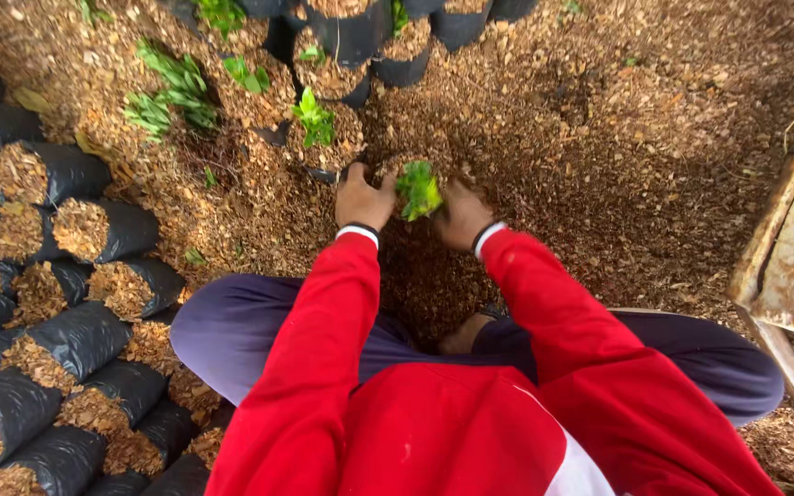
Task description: The person sits on the ground in a nursery and pots seedlings into black plastic grow bags. They fill each bag with bark substrate, place a green seedling into the bag, press substrate around it, and set the finished bag with the rows of potted plants.
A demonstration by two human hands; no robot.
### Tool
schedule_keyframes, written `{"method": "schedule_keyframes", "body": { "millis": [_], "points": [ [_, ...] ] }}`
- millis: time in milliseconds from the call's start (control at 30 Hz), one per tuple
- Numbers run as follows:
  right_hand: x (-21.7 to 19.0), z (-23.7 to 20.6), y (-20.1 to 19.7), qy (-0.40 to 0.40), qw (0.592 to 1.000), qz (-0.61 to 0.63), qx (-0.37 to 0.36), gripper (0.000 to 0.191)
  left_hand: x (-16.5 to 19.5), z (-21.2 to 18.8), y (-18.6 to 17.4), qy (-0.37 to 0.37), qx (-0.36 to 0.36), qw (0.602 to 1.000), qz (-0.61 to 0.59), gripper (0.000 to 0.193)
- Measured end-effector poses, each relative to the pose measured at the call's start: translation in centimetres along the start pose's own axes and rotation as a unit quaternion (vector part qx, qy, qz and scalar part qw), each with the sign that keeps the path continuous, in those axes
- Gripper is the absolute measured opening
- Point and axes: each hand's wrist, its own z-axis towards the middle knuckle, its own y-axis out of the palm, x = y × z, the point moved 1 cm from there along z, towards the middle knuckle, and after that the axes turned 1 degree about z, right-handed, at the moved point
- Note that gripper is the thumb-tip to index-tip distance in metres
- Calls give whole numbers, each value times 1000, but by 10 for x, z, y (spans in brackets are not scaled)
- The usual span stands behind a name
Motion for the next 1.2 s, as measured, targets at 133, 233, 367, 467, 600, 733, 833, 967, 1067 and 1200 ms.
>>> {"method": "schedule_keyframes", "body": {
  "millis": [133, 233, 367, 467, 600, 733, 833, 967, 1067, 1200],
  "points": [
    [6, -17, 20, -68, 992, -93, 53, 32, -10, 4, 19, 83, 7, 996, -26, 51],
    [6, -19, 8, -19, 991, 94, 97, 41, -18, 11, 25, 64, -9, 992, -104, 45],
    [-12, -6, -22, -148, 963, 168, 150, 56, -15, 13, 21, 33, -5, 993, -112, 42],
    [-8, 17, -47, -59, 965, 225, 120, 68, -6, 8, 13, -37, -30, 993, -109, 42],
    [35, 44, -76, 204, 969, 80, 117, 67, 6, 3, 3, -6, 3, 996, -86, 43],
    [38, 40, -48, 145, 987, 39, 58, 69, 18, -11, -1, 317, 111, 931, -143, 45],
    [4, 29, -20, 84, 987, 89, 103, 60, 24, -25, -6, 459, 7, 888, 21, 59],
    [-17, 30, -26, 70, 966, 242, 55, 52, 23, -37, -21, 398, -34, 912, 88, 37],
    [-30, 22, -54, -220, 965, 41, 136, 48, 14, -39, -23, 387, 23, 922, 4, 33],
    [-35, 16, -57, -192, 976, 54, 82, 51, -6, -30, -5, 228, 141, 945, -185, 38]
  ]
}}
